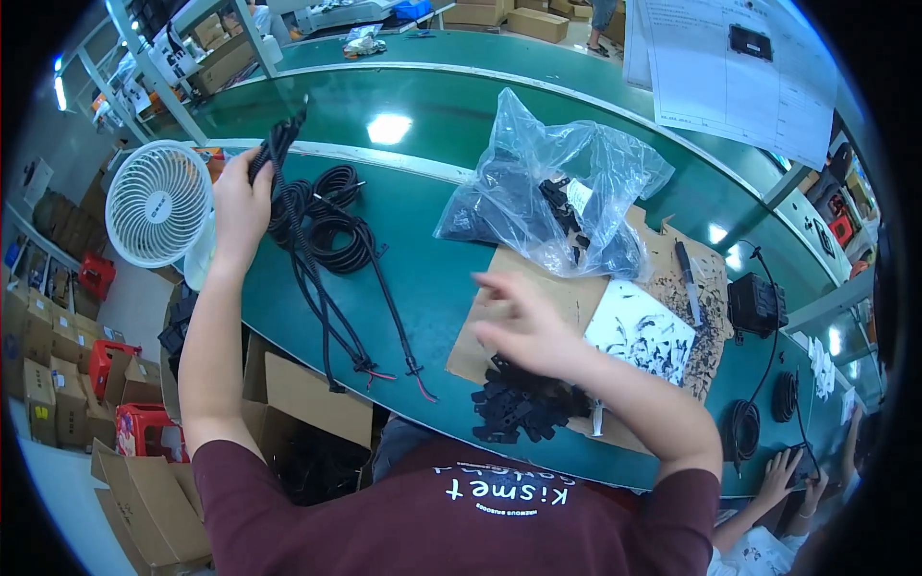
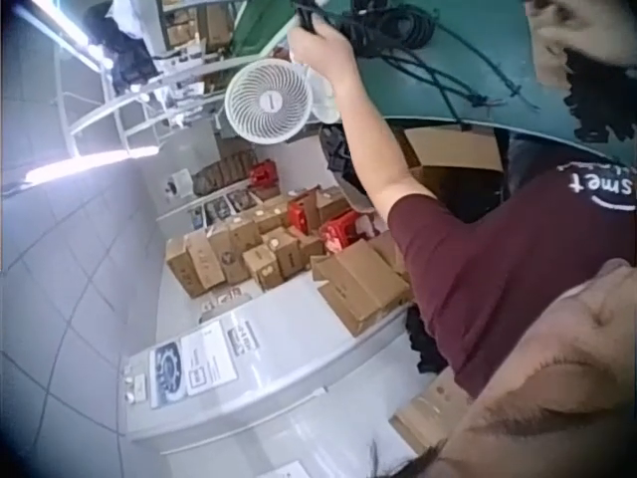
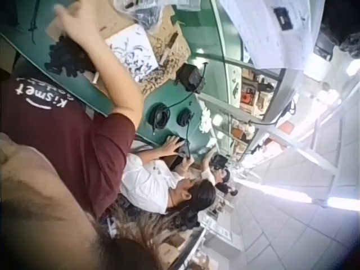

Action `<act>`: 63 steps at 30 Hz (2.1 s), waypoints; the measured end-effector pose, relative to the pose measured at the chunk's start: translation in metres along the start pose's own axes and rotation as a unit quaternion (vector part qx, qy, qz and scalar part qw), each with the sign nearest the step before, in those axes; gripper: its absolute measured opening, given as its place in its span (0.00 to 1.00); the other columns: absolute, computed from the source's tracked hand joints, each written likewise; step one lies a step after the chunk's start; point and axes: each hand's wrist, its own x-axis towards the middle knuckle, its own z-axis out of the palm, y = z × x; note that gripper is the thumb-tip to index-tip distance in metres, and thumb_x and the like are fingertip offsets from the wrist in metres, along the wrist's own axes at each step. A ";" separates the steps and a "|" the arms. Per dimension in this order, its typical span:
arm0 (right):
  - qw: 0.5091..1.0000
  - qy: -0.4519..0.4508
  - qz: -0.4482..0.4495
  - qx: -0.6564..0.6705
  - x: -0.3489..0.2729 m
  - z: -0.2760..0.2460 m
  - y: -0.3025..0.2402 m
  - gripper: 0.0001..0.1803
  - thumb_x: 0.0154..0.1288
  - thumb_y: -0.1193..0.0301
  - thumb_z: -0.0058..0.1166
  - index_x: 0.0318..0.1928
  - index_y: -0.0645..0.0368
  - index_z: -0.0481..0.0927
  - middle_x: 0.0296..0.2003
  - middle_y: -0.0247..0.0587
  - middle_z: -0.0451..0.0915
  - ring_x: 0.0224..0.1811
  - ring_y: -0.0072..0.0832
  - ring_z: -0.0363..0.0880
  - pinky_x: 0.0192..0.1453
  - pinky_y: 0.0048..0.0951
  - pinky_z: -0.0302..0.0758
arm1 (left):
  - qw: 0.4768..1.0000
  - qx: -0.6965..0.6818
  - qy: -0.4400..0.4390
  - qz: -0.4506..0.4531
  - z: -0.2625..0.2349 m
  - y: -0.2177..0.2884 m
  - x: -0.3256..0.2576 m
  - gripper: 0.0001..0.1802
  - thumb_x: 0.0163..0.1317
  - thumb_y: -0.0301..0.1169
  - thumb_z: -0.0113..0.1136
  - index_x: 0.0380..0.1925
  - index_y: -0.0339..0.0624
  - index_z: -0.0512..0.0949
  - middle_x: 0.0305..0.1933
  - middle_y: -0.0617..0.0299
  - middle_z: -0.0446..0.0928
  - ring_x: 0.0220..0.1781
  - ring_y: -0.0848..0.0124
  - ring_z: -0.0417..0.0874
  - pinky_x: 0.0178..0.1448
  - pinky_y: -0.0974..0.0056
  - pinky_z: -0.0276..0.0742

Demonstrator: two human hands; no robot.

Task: The person assembles small plastic components onto black electrical cables by hand at a factory workbench.

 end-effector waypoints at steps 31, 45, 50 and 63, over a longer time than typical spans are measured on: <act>0.979 -0.161 0.073 -0.103 -0.145 -0.042 -0.058 0.11 0.63 0.70 0.53 0.42 0.62 0.78 0.23 0.43 0.74 0.28 0.32 0.77 0.34 0.29 0.72 | 0.989 -0.002 -0.145 0.011 0.013 0.038 -0.193 0.22 0.46 0.24 0.64 0.43 0.33 0.70 0.39 0.50 0.71 0.42 0.53 0.74 0.46 0.55 0.68; 0.954 -0.105 -0.018 -0.280 -0.142 -0.028 -0.069 0.14 0.53 0.71 0.58 0.41 0.61 0.76 0.37 0.43 0.72 0.31 0.36 0.78 0.30 0.31 0.77 | 0.582 -0.440 -0.680 0.077 -0.034 0.270 -0.177 0.28 0.63 0.40 0.53 0.60 0.39 0.61 0.46 0.46 0.76 0.47 0.52 0.80 0.47 0.58 0.75; 0.967 -0.061 -0.010 -0.249 -0.168 -0.040 -0.056 0.16 0.55 0.70 0.56 0.43 0.64 0.75 0.32 0.40 0.71 0.30 0.34 0.77 0.31 0.31 0.76 | 0.574 -0.443 -0.685 0.070 -0.033 0.261 -0.181 0.21 0.66 0.36 0.49 0.56 0.39 0.66 0.38 0.49 0.79 0.38 0.56 0.82 0.41 0.61 0.76; 0.974 -0.208 -0.042 -0.083 -0.170 -0.056 -0.021 0.06 0.57 0.69 0.54 0.28 0.57 0.75 0.22 0.36 0.69 0.24 0.33 0.74 0.25 0.33 0.71 | 0.443 -0.543 -0.702 0.127 -0.022 0.270 -0.190 0.16 0.69 0.37 0.43 0.38 0.35 0.75 0.36 0.50 0.78 0.40 0.53 0.78 0.43 0.58 0.73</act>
